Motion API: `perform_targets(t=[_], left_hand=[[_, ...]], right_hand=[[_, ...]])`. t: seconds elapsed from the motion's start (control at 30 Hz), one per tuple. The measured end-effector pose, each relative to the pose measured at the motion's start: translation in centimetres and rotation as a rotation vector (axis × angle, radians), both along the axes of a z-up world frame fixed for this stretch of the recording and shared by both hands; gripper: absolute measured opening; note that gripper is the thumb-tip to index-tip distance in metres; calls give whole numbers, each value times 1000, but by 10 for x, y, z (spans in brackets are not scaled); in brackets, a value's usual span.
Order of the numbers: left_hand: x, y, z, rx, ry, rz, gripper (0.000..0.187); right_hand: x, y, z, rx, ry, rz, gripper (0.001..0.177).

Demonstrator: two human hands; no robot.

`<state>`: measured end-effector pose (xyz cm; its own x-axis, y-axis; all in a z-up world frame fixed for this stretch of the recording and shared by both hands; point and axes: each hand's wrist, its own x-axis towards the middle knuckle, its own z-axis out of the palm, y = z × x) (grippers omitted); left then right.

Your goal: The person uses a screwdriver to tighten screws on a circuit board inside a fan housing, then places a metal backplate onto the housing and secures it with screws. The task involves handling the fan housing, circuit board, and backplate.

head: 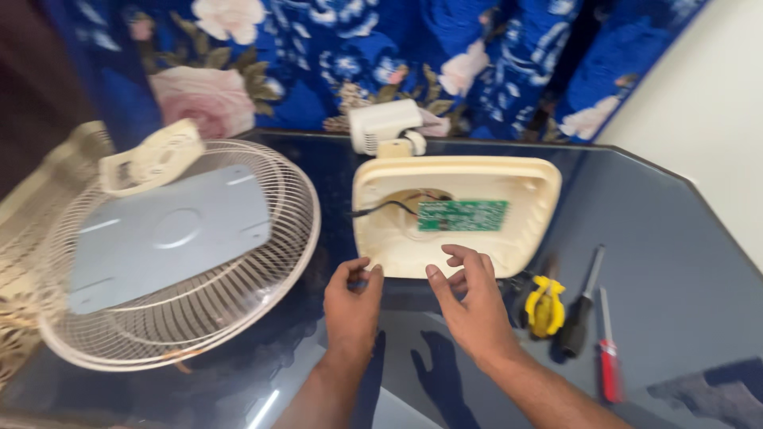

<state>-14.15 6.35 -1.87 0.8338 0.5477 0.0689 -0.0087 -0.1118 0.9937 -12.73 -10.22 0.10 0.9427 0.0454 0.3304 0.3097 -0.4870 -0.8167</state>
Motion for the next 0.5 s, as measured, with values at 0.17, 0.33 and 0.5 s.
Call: perform_targets(t=[0.17, 0.33, 0.5], left_hand=[[7, 47, 23, -40, -6, 133, 25], [8, 97, 41, 20, -185, 244, 22], [-4, 154, 53, 26, -42, 376, 22]], right_hand=[[6, 62, 19, 47, 24, 86, 43], [12, 119, 32, 48, -30, 138, 39], [21, 172, 39, 6, -63, 152, 39]])
